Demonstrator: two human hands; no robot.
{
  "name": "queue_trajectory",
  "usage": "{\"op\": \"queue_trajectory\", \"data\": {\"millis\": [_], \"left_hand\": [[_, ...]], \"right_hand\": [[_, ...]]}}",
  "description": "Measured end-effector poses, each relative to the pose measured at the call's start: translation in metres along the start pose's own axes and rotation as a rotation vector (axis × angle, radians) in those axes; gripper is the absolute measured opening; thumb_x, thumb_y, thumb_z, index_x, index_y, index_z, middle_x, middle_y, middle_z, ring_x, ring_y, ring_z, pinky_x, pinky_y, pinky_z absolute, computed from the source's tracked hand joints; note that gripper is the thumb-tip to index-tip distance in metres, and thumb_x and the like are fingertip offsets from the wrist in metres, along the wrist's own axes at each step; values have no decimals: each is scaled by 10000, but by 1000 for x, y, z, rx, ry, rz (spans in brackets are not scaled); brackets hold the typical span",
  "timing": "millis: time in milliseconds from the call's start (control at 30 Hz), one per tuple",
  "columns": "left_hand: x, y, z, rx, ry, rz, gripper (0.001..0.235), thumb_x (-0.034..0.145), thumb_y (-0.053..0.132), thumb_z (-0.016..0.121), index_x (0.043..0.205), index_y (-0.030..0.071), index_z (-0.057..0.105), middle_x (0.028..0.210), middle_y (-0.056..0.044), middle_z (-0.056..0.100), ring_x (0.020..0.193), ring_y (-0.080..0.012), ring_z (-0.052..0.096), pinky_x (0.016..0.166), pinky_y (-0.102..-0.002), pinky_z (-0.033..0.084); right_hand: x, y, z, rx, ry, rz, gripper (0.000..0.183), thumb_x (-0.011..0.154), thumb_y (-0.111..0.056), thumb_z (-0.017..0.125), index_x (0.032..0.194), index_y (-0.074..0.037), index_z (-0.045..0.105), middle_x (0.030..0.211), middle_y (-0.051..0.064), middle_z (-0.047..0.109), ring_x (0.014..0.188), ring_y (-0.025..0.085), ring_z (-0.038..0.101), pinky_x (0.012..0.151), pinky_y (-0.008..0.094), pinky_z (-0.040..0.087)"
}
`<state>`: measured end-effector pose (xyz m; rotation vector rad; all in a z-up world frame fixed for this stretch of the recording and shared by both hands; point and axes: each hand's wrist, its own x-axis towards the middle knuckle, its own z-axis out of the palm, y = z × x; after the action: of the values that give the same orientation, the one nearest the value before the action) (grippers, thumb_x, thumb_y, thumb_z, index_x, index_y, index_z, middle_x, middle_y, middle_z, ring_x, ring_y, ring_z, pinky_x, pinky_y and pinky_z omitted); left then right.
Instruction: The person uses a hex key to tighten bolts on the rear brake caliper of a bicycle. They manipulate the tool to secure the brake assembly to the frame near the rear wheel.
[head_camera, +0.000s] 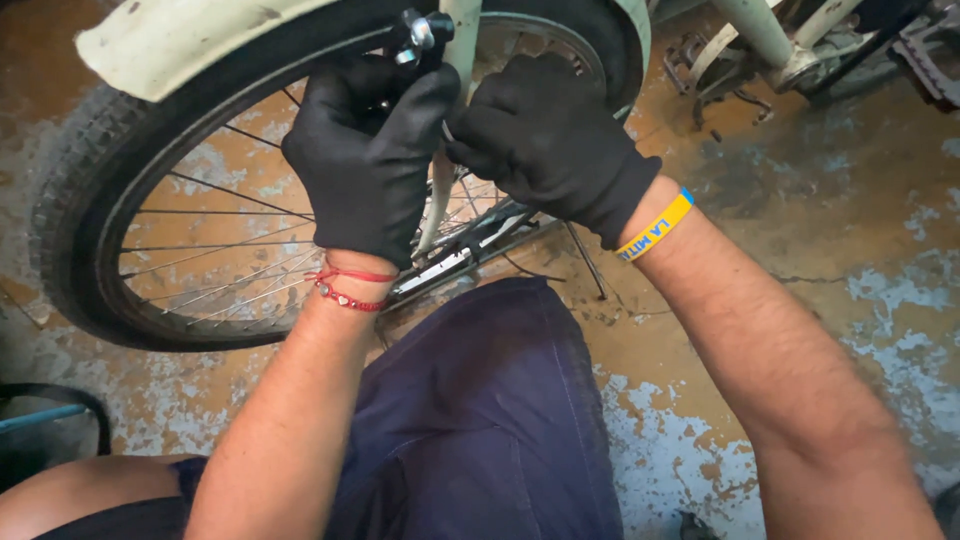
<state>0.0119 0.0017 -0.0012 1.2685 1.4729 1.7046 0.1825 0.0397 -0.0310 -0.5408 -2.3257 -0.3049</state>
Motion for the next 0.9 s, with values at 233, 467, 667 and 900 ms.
{"op": "queue_trajectory", "data": {"millis": [233,467,667,900], "left_hand": [[-3,-8,5,-305,-38,38,233,791,78,888,946,88,715,935,-47,784,866,-99,695,791,-273,592],[-3,-1,-2,-21,-20,-1,322,728,297,920,933,130,736,871,8,777,797,-59,662,728,-254,588],[-6,-5,3,-74,25,-158,480,641,371,956,987,136,721,914,-37,800,844,-143,748,763,-310,641],[-7,8,-1,-134,-31,-230,536,650,366,981,1062,192,686,956,3,803,972,-164,792,925,-343,648]], "right_hand": [[5,-1,1,41,5,0,267,1152,-295,603,1028,-64,653,917,138,607,788,385,586,679,500,427],[9,-3,-1,9,18,10,186,1122,-217,644,984,-93,650,754,99,545,616,349,514,560,479,327],[-14,5,29,131,62,84,169,1057,-223,603,1083,-75,679,951,130,638,831,381,608,758,485,452],[-5,27,3,590,-108,361,248,1023,-279,694,1173,-98,771,1060,186,760,1026,418,730,875,507,585]]}}
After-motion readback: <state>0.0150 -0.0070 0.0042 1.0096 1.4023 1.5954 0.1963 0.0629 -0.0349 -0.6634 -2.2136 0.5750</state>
